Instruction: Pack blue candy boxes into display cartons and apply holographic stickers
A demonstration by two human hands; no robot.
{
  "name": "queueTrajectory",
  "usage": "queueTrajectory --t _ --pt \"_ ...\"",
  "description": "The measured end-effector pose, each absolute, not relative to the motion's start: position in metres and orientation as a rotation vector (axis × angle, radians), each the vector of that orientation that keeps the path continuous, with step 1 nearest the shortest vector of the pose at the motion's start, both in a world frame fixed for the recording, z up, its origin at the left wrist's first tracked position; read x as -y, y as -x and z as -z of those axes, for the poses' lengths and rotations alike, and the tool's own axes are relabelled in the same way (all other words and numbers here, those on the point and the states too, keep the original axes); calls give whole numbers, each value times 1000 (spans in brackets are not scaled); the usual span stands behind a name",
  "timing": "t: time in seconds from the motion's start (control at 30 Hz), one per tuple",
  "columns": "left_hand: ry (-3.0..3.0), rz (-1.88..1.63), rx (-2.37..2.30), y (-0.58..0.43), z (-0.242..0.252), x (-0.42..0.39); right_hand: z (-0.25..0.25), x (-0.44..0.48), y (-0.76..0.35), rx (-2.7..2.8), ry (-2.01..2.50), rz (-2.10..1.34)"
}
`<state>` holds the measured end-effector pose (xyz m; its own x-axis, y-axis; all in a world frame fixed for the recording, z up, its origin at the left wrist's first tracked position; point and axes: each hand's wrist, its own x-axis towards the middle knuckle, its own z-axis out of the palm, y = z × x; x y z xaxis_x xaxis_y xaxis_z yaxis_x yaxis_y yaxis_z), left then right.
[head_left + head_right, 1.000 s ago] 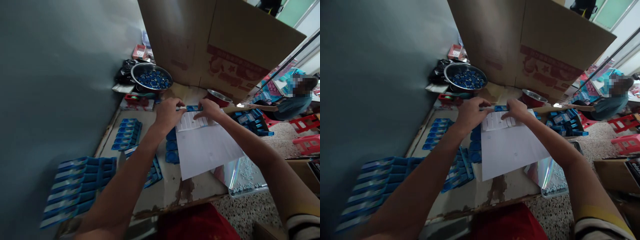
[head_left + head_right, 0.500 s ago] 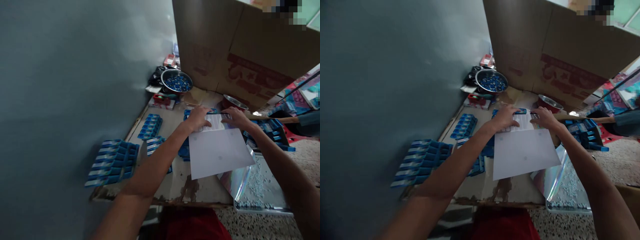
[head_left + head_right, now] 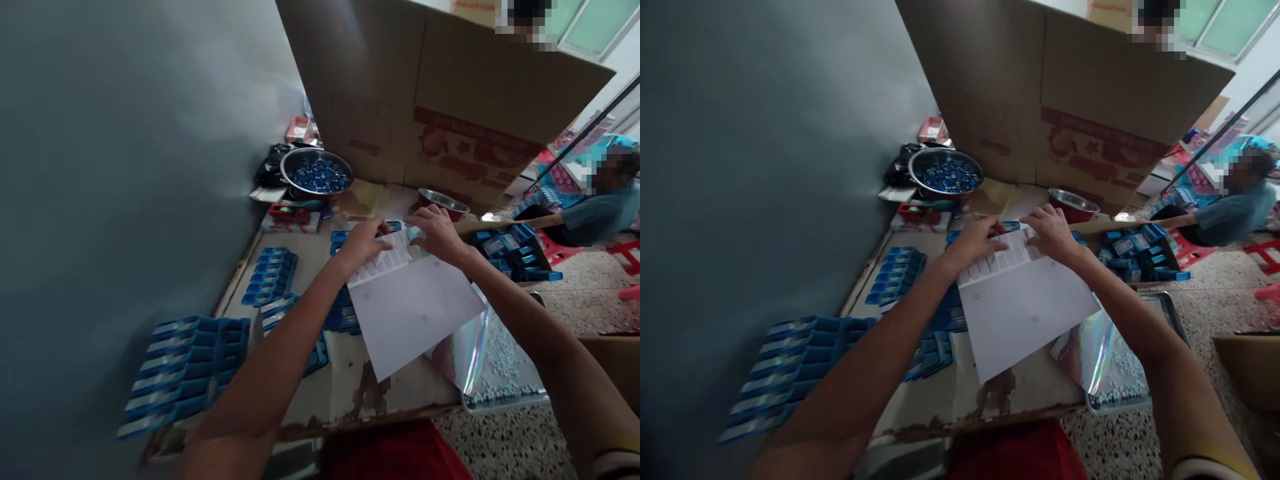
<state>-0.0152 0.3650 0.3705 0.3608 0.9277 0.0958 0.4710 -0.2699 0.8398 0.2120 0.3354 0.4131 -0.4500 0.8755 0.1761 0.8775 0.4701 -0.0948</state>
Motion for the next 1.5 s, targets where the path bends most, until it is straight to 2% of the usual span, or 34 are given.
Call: queueTrajectory --t 0.1,0.37,0.7,0.83,1.0,1.17,1.37,1.5 --pt "-1825 -826 -1199 16 -369 -364 -414 -333 -203 2522 1575 -41" --pt "-1708 -803 -1193 19 -372 -360 -403 -322 -197 2504 1572 85" --pt "-1790 -668 -1129 27 -378 -363 -410 -329 -218 2523 1571 19" --pt "-1831 -674 -1162 23 -378 -359 -409 -320 -213 2643 1539 134" --pt "-1802 -711 -1198 20 -373 -355 -385 -296 -202 2628 1510 391" --pt "-1850 -742 -1206 18 -368 -354 -369 -280 -205 2544 1549 396" --pt "-1950 -743 -1261 16 -366 -349 -375 -278 -211 2415 1446 523" --pt "-2039 -762 -1266 14 -356 -353 -403 -248 -205 2318 1296 616"
